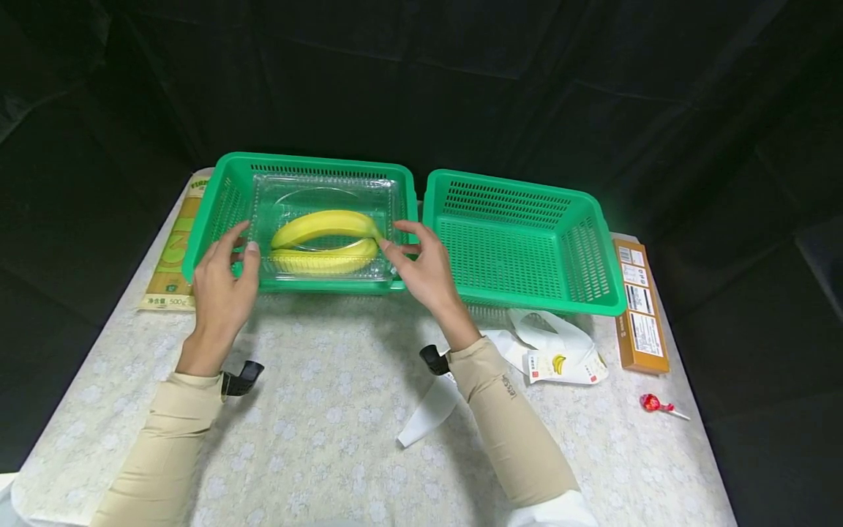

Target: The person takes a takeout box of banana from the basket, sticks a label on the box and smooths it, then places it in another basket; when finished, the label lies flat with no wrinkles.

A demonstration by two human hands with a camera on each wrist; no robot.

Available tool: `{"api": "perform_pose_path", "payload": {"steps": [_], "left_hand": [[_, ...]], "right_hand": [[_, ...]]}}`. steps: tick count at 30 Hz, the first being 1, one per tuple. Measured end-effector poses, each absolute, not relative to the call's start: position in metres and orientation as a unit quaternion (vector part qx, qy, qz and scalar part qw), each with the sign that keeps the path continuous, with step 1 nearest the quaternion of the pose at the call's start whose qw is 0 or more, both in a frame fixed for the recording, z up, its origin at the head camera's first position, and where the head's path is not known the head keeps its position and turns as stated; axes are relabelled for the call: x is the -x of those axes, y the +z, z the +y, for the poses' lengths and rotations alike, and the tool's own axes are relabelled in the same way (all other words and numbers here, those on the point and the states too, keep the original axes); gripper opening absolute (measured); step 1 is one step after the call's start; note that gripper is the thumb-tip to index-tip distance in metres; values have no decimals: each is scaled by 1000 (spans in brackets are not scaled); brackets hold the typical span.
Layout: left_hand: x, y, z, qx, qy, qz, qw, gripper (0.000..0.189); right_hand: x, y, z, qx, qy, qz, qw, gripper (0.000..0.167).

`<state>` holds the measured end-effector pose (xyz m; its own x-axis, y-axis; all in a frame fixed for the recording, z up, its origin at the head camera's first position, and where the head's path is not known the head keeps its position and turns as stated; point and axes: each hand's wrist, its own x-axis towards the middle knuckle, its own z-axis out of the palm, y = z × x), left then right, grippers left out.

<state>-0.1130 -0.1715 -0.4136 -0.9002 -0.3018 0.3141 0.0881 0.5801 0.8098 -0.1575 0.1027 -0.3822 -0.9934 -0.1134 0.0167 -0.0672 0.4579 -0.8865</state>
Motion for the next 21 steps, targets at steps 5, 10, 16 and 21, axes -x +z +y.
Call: {"api": "perform_pose_path", "payload": {"steps": [5,10,16,21], "left_hand": [[113,-413,-171,-63,-454,-863,213,43],[112,-411,-171,-59,-465,-856,219,43],[109,-407,-171,-50,-482,-844,230,41],[107,-406,-170,-48,-484,-842,232,41]], "right_hand": [[158,-382,103,54,-521,851,23,46],[157,-378,105,56,-524,850,21,46],[154,-373,105,52,-527,848,16,46],[152,-372,106,50,-525,850,11,45]]}}
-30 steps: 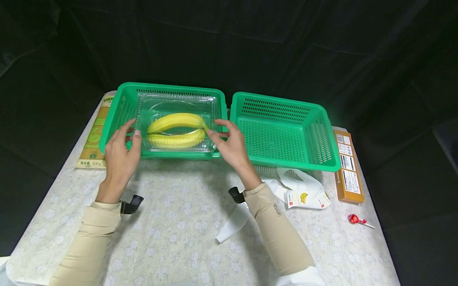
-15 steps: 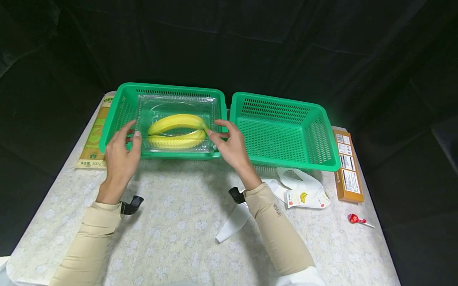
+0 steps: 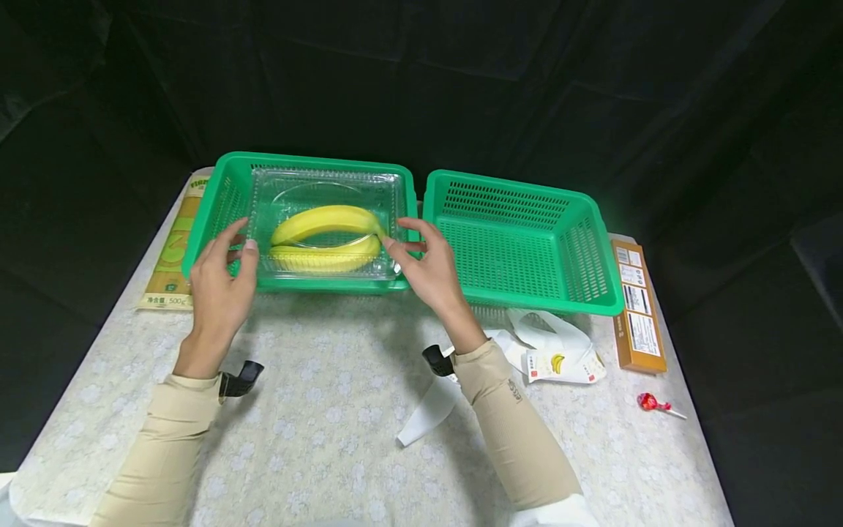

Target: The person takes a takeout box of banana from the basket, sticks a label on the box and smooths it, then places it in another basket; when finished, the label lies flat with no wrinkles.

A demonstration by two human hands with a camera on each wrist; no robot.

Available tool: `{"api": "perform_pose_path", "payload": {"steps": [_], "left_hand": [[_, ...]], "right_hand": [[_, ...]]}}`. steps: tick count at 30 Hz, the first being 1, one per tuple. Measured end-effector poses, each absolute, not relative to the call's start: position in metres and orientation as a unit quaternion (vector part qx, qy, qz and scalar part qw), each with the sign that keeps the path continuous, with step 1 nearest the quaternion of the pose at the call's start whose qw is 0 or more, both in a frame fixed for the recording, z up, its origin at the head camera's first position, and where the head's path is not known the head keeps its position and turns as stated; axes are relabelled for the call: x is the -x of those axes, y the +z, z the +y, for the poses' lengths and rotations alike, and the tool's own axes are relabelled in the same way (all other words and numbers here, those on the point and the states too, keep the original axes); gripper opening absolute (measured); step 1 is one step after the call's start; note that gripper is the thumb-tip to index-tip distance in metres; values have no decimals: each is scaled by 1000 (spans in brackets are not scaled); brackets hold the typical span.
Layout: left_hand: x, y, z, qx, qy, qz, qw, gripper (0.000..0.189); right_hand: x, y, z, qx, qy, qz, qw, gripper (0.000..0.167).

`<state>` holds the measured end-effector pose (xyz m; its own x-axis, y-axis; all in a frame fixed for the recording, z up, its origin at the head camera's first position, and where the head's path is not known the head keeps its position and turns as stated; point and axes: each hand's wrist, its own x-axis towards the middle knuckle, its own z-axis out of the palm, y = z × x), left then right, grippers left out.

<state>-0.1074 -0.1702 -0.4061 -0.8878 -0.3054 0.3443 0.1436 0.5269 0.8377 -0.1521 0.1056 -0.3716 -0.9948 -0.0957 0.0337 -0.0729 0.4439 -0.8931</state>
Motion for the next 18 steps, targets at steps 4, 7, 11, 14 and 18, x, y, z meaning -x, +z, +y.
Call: {"api": "perform_pose_path", "payload": {"steps": [4,7,11,14,18], "left_hand": [[108,-406,-170,-49,-484,-842,232,41],[108,-407,-170,-49,-484,-843,231,41],[108,-407,-170,-49,-485,-842,231,41],[107,-406,-170,-51,-486,-842,230,41],[106,-403,-170,-51,-486,-841,232,41]], "right_hand": [[152,-372,106,50,-525,850,8,45],[152,-372,106,52,-525,849,7,44],[153,-373,106,53,-526,849,6,44],[152,-372,106,54,-526,848,5,44],[150,-369,107,60,-528,847,-1,44]]}}
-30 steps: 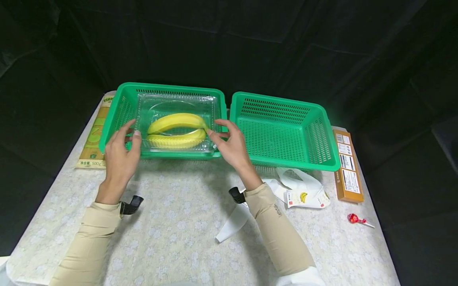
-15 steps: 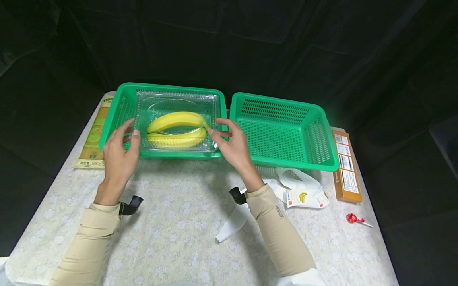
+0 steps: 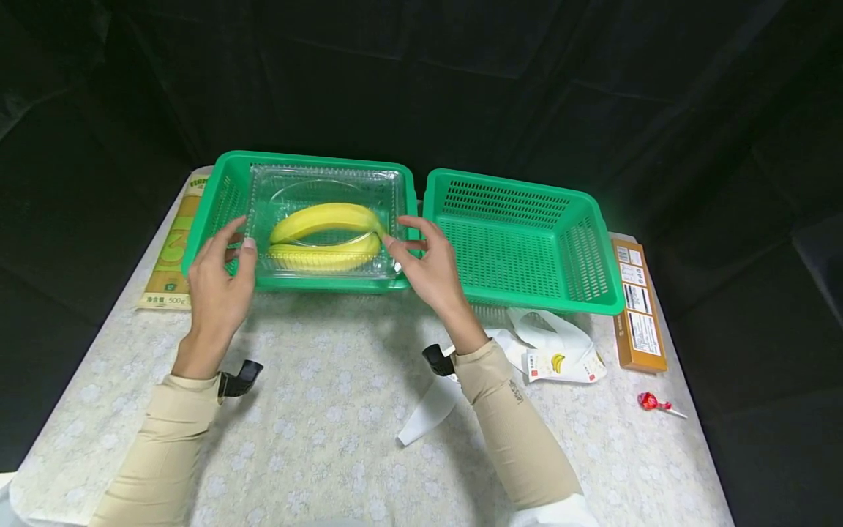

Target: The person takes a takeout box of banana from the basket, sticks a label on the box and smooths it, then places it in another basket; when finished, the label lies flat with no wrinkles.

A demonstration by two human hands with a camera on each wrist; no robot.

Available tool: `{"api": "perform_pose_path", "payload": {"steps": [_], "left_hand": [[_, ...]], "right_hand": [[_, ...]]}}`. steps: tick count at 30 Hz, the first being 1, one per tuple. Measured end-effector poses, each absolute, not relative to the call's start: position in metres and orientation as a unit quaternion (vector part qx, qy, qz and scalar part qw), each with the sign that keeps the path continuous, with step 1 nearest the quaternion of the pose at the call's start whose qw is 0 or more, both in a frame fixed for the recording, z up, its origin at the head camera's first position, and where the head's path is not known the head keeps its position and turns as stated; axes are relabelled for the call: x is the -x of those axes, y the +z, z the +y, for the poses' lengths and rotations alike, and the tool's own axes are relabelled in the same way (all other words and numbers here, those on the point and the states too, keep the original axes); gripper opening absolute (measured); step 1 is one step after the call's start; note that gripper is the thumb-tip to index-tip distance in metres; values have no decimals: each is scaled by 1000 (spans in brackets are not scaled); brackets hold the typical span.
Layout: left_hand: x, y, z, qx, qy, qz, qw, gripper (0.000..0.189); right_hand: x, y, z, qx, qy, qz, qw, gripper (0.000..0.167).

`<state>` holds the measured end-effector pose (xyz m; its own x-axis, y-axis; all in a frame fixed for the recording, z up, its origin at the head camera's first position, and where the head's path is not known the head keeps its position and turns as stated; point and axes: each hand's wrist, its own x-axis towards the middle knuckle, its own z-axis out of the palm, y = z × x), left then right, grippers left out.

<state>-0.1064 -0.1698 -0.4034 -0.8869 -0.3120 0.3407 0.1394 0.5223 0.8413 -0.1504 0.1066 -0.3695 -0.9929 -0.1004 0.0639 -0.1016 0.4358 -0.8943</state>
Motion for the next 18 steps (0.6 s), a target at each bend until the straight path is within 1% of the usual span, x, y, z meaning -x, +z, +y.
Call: {"api": "perform_pose_path", "payload": {"steps": [6,18], "left_hand": [[106,-400,-170,-53,-484,-841,235,41],[103,-395,-169,-54,-483,-841,239,40]], "right_hand": [[147,-365,107,-64,534,-843,10,44],[146,-365,108,-65,538,-840,11,44]]}}
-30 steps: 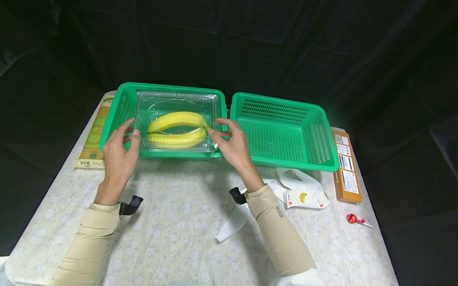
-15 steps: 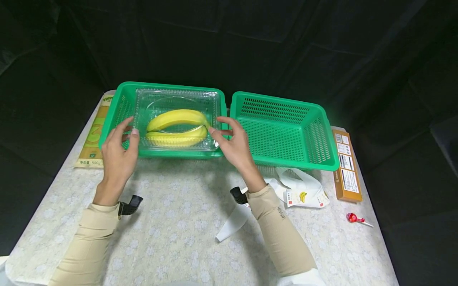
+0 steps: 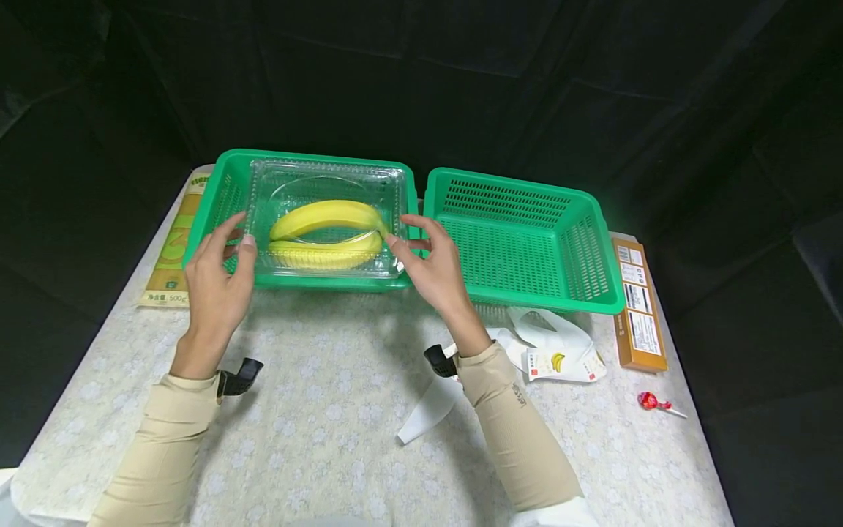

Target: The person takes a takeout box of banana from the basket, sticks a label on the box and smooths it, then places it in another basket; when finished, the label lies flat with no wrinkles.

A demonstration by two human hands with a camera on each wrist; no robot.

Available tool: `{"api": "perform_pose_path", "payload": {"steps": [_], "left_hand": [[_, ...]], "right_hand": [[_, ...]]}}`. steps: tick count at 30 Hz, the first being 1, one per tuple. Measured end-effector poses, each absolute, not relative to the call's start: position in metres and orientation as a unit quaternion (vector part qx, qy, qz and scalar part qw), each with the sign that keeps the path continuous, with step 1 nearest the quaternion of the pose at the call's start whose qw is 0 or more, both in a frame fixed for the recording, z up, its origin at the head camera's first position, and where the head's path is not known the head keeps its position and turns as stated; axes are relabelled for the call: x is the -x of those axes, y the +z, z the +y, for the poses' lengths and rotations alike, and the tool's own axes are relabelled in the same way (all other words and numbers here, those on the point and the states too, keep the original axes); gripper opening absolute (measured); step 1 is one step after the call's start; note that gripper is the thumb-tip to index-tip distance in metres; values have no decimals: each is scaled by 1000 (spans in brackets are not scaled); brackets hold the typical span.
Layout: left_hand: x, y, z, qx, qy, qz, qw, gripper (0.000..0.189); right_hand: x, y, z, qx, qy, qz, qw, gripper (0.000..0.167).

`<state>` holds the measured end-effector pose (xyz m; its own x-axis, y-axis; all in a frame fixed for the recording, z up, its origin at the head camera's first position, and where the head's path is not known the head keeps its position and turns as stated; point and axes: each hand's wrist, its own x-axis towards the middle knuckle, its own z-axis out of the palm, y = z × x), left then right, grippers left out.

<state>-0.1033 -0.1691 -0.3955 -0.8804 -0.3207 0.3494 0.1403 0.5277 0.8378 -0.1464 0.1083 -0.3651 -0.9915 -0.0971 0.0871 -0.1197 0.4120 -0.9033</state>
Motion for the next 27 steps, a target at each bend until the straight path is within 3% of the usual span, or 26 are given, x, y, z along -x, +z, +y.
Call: {"api": "perform_pose_path", "payload": {"steps": [20,27], "left_hand": [[88,-382,-167,-36,-486,-833,264,39],[86,-387,-166,-43,-483,-834,264,39]], "right_hand": [[125,-351,113,-66,545,-835,39,41],[120,-357,114,-54,536,-842,27,43]]}}
